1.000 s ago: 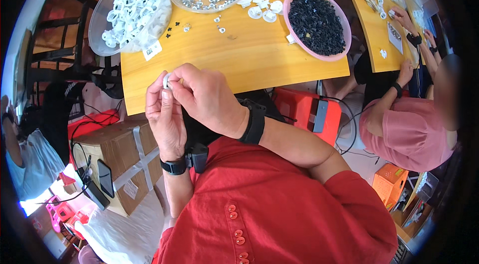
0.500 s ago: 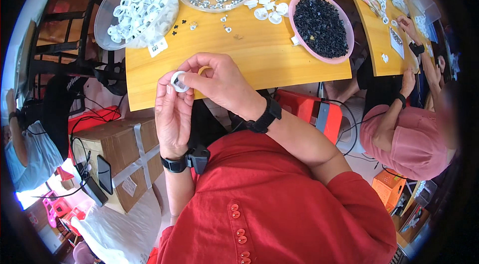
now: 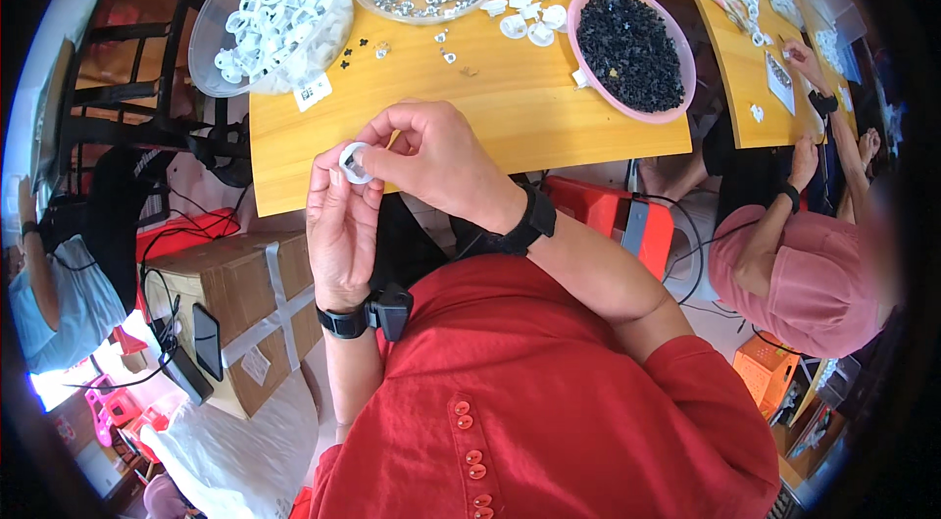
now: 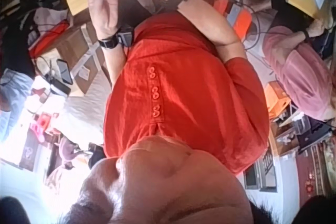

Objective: Assembling small white and black plastic components at a workshop table.

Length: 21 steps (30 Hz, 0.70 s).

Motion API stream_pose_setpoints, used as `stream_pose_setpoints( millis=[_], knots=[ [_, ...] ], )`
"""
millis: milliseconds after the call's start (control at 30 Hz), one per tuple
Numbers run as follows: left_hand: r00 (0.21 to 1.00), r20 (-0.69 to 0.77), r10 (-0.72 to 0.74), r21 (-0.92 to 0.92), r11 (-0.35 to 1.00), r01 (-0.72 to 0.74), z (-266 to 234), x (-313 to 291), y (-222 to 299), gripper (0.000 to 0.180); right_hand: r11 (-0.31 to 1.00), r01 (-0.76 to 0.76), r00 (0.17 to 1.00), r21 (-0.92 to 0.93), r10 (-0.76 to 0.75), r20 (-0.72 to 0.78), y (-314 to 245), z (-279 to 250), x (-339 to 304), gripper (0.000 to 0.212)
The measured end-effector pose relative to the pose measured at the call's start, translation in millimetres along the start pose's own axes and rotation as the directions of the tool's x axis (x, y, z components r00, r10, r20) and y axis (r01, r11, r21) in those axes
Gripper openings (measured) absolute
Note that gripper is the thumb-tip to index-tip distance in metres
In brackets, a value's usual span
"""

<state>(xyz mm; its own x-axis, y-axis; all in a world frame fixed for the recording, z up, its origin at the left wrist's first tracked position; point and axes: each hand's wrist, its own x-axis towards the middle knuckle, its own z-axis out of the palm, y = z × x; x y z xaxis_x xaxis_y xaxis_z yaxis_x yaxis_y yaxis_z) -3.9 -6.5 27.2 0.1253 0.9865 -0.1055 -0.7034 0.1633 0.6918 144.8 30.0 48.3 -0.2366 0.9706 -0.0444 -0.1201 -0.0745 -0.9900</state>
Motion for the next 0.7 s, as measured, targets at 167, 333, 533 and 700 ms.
stream_pose_setpoints(
  millis=[167, 333, 533, 700],
  knots=[
    [1.000, 0.006, -0.007, 0.013, 1.000, 0.007, 4, 0, 2, 0.025, 0.987, 0.080, 0.997, -0.137, -0.082, -0.014, -6, -1, -2, 0.019],
    [1.000, 0.015, -0.003, 0.006, 1.000, 0.003, 0, -1, 2, 0.025, 0.972, 0.128, 0.990, -0.196, -0.136, -0.025, -9, -1, -2, 0.019],
    [1.000, -0.014, 0.018, 0.087, 0.996, -0.017, 3, -2, 1, 0.024, 0.993, 0.094, 0.991, -0.072, -0.100, -0.089, 0, 3, -2, 0.023],
    [0.997, -0.047, 0.053, 0.080, 0.996, -0.049, 5, 0, 2, 0.024, 0.968, 0.214, 0.959, -0.132, -0.234, -0.158, -5, 11, -10, 0.018]
  ],
)
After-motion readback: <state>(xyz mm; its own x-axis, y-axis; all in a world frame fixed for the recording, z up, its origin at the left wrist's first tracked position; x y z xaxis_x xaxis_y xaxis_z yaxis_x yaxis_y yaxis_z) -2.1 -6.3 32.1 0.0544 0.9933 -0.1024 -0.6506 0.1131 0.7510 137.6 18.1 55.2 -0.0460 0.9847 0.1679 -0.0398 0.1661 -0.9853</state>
